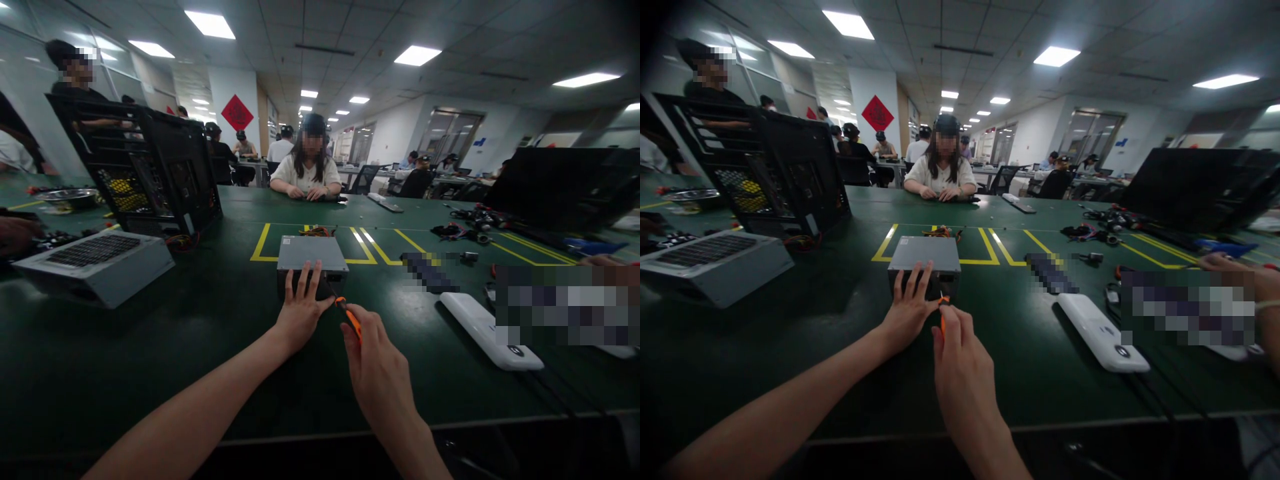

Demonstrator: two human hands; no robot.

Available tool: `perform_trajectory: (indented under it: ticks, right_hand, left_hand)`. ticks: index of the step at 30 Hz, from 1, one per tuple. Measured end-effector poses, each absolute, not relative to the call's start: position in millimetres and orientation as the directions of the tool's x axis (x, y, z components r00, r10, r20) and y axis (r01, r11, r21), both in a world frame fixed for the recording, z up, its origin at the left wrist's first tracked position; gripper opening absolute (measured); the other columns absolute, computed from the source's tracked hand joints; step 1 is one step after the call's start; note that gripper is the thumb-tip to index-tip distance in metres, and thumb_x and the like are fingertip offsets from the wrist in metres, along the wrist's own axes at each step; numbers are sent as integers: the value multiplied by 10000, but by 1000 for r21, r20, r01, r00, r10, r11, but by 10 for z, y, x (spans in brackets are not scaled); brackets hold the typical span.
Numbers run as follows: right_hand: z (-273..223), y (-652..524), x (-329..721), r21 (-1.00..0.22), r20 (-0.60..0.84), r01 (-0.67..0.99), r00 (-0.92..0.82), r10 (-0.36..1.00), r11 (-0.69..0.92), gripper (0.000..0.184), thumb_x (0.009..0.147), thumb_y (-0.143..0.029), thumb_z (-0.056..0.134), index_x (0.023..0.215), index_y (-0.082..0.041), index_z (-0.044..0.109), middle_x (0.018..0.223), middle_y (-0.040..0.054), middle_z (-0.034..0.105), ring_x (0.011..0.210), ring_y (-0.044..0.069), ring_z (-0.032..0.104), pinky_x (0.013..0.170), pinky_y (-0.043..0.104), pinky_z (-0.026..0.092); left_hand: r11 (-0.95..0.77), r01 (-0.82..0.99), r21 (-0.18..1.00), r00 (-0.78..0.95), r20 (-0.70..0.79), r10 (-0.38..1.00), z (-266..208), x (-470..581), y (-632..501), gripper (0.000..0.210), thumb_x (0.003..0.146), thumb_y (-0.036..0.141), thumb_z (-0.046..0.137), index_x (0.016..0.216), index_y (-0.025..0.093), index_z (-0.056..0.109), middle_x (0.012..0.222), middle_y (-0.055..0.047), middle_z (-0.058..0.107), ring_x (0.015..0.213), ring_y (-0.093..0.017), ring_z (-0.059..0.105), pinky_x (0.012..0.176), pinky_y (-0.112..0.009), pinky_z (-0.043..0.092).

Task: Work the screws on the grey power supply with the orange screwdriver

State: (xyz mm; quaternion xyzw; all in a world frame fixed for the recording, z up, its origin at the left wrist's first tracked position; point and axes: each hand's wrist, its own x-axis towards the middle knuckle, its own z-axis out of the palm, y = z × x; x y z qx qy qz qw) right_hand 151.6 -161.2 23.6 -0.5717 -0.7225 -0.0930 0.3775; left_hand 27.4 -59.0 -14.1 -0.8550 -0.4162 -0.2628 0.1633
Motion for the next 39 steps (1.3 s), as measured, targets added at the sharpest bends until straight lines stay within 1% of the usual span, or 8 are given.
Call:
perform_trajectory:
  ticks: [3, 8, 14, 19, 25, 29, 35, 39]
  right_hand:
    - [243, -1621, 1544, -330, 613, 907, -5, 790, 262, 251, 901, -293, 311, 1070, -170, 451, 945, 103, 593, 748, 195, 633, 548, 307, 529]
    - [230, -1623, 1503, -318, 650, 871, -88, 755, 375, 299, 879, -232, 325, 1152, -146, 413, 1181, 164, 471, 1009, 208, 561, 736, 333, 528]
    - [215, -1610, 1545, -368, 612, 887, 6, 791, 278, 265, 900, -302, 299, 1075, -163, 441, 935, 102, 595, 721, 182, 628, 576, 315, 525]
    - [212, -1621, 1530, -334, 667, 872, -49, 744, 357, 260, 871, -239, 320, 1089, -145, 428, 1140, 172, 491, 958, 208, 582, 670, 318, 528]
    - [226, -1625, 1561, -345, 612, 914, 47, 789, 213, 244, 896, -324, 308, 1025, -162, 436, 764, 52, 596, 558, 166, 605, 465, 277, 478]
    - [246, -1629, 1573, -365, 637, 877, -10, 771, 313, 250, 889, -281, 307, 1078, -161, 416, 1036, 132, 538, 819, 180, 615, 601, 284, 512]
    - [252, -1614, 1635, -353, 594, 914, 52, 803, 202, 261, 906, -335, 288, 1046, -167, 430, 813, 64, 599, 617, 177, 611, 492, 285, 476]
    - [261, -1626, 1619, -365, 614, 883, -8, 789, 294, 264, 892, -310, 326, 1090, -160, 416, 1006, 120, 560, 826, 192, 613, 615, 305, 516]
  left_hand:
    - [-606, 793, -60, 517, 592, 618, -156, 274, -580, 364, 821, 193, 490, 1127, 382, 544, 1472, -57, 78, 1331, -332, 29, 1014, -585, 97]
    - [-602, 796, -67, 514, 600, 613, -154, 285, -582, 354, 827, 228, 489, 1147, 373, 532, 1471, -68, 82, 1329, -340, 31, 1009, -591, 106]
    - [-612, 786, -90, 536, 593, 601, -142, 285, -590, 385, 812, 184, 499, 1146, 373, 533, 1470, -69, 90, 1330, -335, 26, 1012, -581, 117]
    - [-613, 783, -111, 547, 591, 592, -139, 282, -600, 350, 830, 220, 474, 1148, 355, 531, 1459, -78, 140, 1333, -321, 41, 1011, -574, 123]
    - [-605, 787, -118, 544, 595, 592, -37, 278, -661, 349, 841, 173, 425, 1152, 301, 518, 1369, -109, 296, 1297, -291, 168, 1001, -542, 177]
    - [-610, 789, -75, 553, 520, 652, -6, 271, -657, 274, 830, 123, 397, 1021, 203, 576, 1094, -113, 464, 1055, -242, 403, 887, -426, 351]
    - [-624, 781, 5, 567, 414, 713, -72, 280, -579, 343, 821, 94, 359, 1103, 178, 535, 978, -80, 456, 885, -194, 426, 781, -335, 404]
    - [-647, 762, 20, 594, 376, 711, -113, 317, -570, 392, 827, 92, 341, 1173, 200, 489, 990, -81, 453, 885, -190, 427, 778, -323, 403]
